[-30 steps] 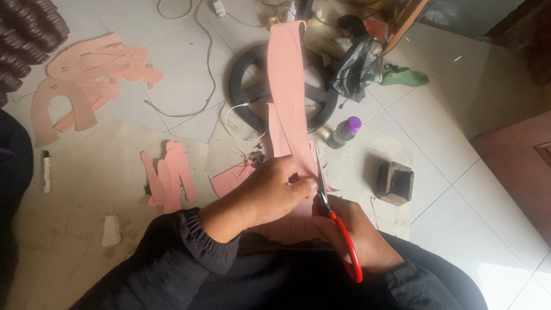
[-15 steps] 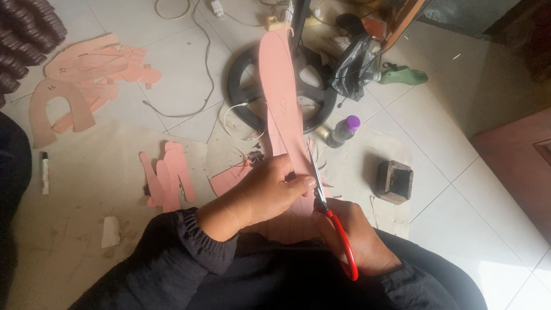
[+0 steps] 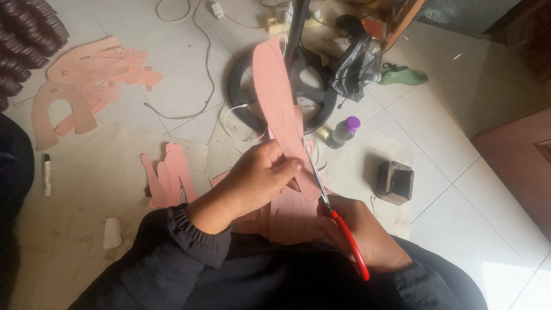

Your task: The person is cutting a pink material with scissors, following pre-drawn outlines. They rotate the material to cut different sections and place the cut pieces on the floor.

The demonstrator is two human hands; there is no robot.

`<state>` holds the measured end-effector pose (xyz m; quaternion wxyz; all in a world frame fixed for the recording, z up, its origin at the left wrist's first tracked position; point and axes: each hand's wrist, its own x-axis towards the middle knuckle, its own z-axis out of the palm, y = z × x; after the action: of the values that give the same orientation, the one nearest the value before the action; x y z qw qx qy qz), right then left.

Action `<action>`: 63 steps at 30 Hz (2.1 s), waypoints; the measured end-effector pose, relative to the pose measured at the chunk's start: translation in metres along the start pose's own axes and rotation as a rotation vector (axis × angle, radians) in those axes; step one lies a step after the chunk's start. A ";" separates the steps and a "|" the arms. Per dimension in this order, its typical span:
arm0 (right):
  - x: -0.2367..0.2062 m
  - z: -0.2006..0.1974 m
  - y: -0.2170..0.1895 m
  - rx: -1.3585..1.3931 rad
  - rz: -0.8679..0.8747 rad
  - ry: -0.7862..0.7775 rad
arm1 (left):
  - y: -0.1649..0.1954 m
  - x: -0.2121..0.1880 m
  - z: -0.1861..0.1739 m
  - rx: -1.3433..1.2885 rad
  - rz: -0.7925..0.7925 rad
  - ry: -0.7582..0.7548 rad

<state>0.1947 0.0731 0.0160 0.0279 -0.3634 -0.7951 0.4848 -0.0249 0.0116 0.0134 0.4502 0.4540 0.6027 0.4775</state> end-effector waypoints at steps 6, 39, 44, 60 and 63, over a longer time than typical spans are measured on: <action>-0.002 -0.002 -0.001 0.053 -0.136 -0.010 | 0.001 0.001 0.007 -0.083 -0.051 -0.061; 0.003 0.016 0.017 0.067 0.059 0.065 | -0.013 0.005 0.013 -0.181 -0.149 -0.045; 0.003 0.017 0.015 0.122 0.149 0.074 | -0.016 0.005 0.012 -0.158 -0.163 -0.036; -0.003 0.006 0.000 0.119 0.032 -0.060 | -0.011 0.004 0.000 -0.273 -0.136 -0.080; -0.004 0.004 -0.001 0.177 0.033 -0.061 | -0.008 0.003 0.001 -0.286 -0.147 -0.065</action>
<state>0.1957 0.0673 0.0157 0.0278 -0.3576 -0.7434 0.5646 -0.0251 0.0133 0.0050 0.5631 0.3553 0.5453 0.5093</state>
